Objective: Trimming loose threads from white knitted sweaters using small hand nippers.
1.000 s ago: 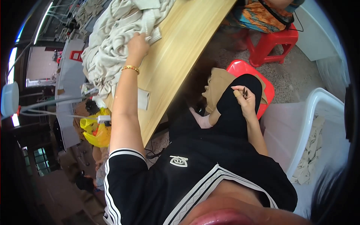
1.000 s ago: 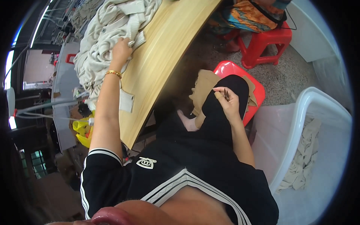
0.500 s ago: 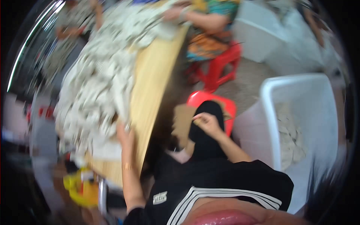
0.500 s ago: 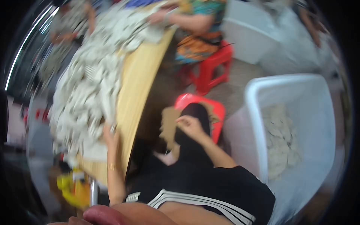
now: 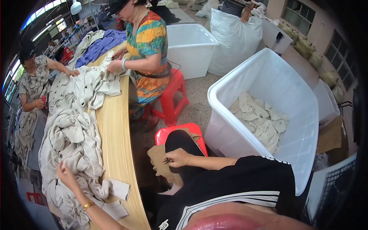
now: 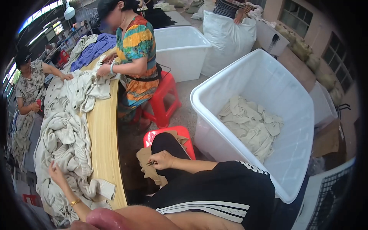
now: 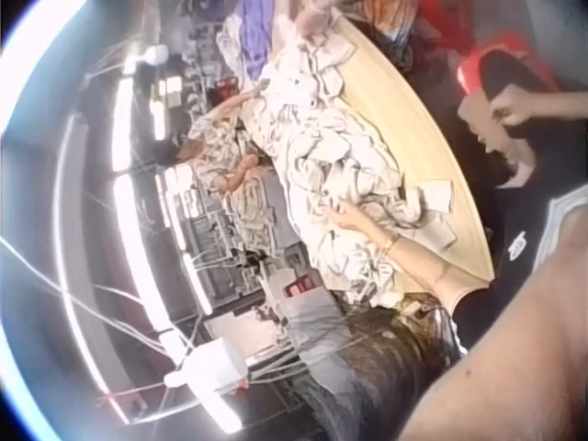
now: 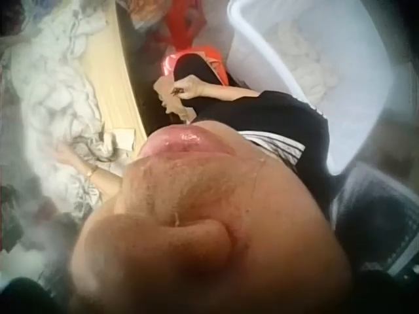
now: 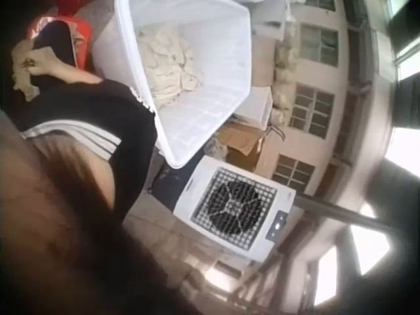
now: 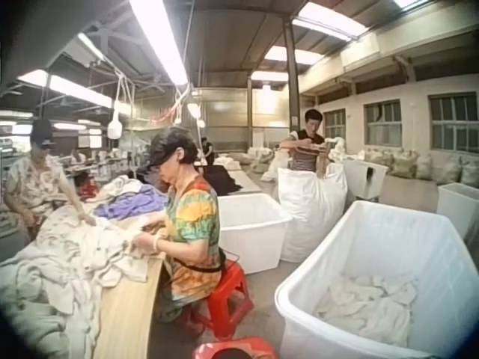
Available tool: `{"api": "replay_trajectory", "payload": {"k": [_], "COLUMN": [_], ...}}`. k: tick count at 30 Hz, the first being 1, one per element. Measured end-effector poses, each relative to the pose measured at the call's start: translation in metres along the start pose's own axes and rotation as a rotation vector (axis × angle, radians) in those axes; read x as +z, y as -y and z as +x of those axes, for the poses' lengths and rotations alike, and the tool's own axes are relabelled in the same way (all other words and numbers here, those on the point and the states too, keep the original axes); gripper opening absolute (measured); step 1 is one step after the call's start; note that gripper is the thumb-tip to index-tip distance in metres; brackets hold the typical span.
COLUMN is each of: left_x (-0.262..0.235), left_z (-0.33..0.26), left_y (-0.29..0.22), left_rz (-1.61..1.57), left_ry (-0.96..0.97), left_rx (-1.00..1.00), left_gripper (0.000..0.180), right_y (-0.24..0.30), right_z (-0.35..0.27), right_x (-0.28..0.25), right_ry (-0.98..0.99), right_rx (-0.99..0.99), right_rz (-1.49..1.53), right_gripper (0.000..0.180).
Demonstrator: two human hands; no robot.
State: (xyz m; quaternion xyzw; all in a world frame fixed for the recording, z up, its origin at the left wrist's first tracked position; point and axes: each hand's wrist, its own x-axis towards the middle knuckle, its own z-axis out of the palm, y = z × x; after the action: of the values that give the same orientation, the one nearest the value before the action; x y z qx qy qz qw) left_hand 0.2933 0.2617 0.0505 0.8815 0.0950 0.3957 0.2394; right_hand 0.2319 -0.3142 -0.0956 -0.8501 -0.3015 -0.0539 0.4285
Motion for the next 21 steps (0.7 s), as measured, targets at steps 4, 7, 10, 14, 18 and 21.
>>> {"api": "replay_trajectory", "payload": {"k": [4, 7, 10, 14, 18, 21], "left_x": [0.019, 0.027, 0.035, 0.033, 0.035, 0.032], "left_z": [-0.003, -0.030, -0.041, -0.046, -0.050, -0.056], "left_y": [0.006, 0.041, 0.004, 0.026, 0.024, 0.022], "left_rz": [0.659, 1.035, 0.979, 0.926, 0.881, 0.810], "left_ry": [-0.035, 0.131, 0.027, -0.099, -0.092, -0.159], "left_rx": [-0.152, -0.355, -0.346, -0.253, -0.243, -0.157], "left_gripper": [0.046, 0.050, 0.047, 0.048, 0.047, 0.047], "right_y": [-0.003, -0.001, -0.002, 0.001, 0.002, 0.002], "right_z": [-0.007, -0.005, -0.006, -0.002, -0.007, -0.010], "right_x": [0.002, 0.004, 0.000, 0.001, 0.001, -0.001], "right_ry": [0.058, 0.063, 0.039, 0.047, 0.057, 0.036], "right_rx": [-0.014, -0.026, -0.054, -0.063, -0.071, -0.087], "right_rz": [-0.123, -0.156, -0.164, -0.206, -0.261, -0.281], "right_gripper": [0.023, 0.023, 0.022, 0.019, 0.019, 0.019]}}
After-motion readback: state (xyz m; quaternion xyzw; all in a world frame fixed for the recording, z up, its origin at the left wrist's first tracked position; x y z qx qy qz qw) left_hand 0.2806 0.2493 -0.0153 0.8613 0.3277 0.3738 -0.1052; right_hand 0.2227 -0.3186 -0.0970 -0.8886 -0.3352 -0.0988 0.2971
